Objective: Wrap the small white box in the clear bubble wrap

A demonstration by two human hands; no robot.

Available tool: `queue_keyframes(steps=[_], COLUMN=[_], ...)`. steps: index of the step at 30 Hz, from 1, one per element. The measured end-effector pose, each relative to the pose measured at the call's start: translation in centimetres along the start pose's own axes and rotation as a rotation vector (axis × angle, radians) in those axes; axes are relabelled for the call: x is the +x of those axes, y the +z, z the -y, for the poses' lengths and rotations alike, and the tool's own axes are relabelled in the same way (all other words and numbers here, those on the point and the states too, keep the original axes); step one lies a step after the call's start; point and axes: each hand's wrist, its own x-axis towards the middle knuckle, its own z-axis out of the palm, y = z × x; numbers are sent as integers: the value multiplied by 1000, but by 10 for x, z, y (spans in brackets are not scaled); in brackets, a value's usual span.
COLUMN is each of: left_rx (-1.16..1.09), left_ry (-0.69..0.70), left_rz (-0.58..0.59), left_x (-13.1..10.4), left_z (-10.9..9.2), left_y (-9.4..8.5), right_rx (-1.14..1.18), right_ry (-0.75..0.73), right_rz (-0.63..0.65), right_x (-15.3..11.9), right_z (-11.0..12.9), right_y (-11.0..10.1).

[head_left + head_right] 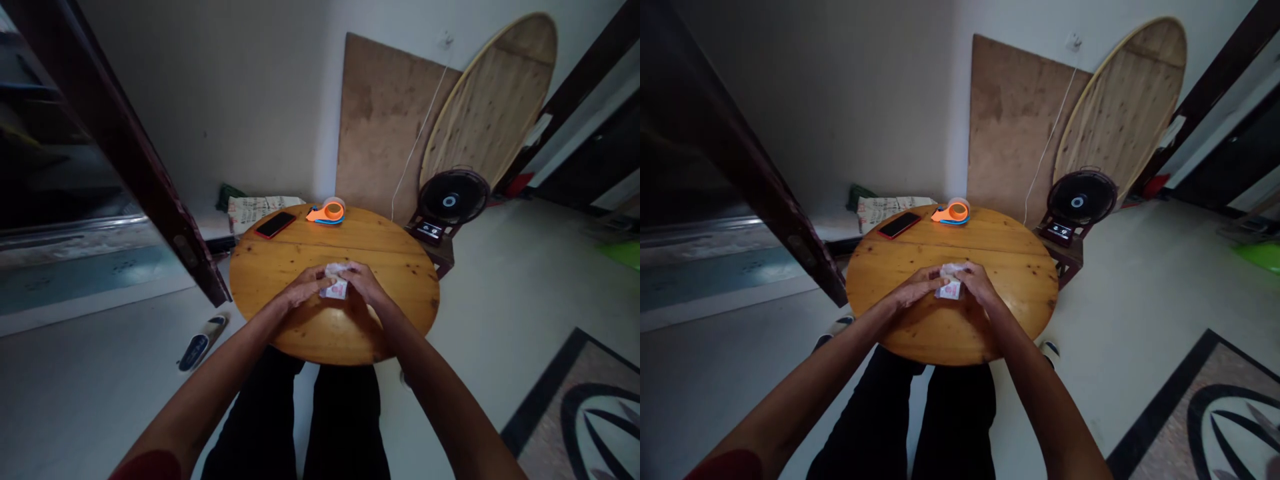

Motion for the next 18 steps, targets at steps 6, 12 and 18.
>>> queue_keyframes(steps=[6,12,18], left_rx=[24,66,105], left_ry=[5,-23,-10], left_rz=[-6,-40,-118], left_x=[6,10,4], left_z=[4,3,5], left_y=[-4,-4,1], right_rx=[112,78,-4], right_ry=[-72,-85,-85], right_rz=[111,155,115], right_x=[-23,-28,-28], right_z=[4,0,-1], right_y=[-1,-1,-1])
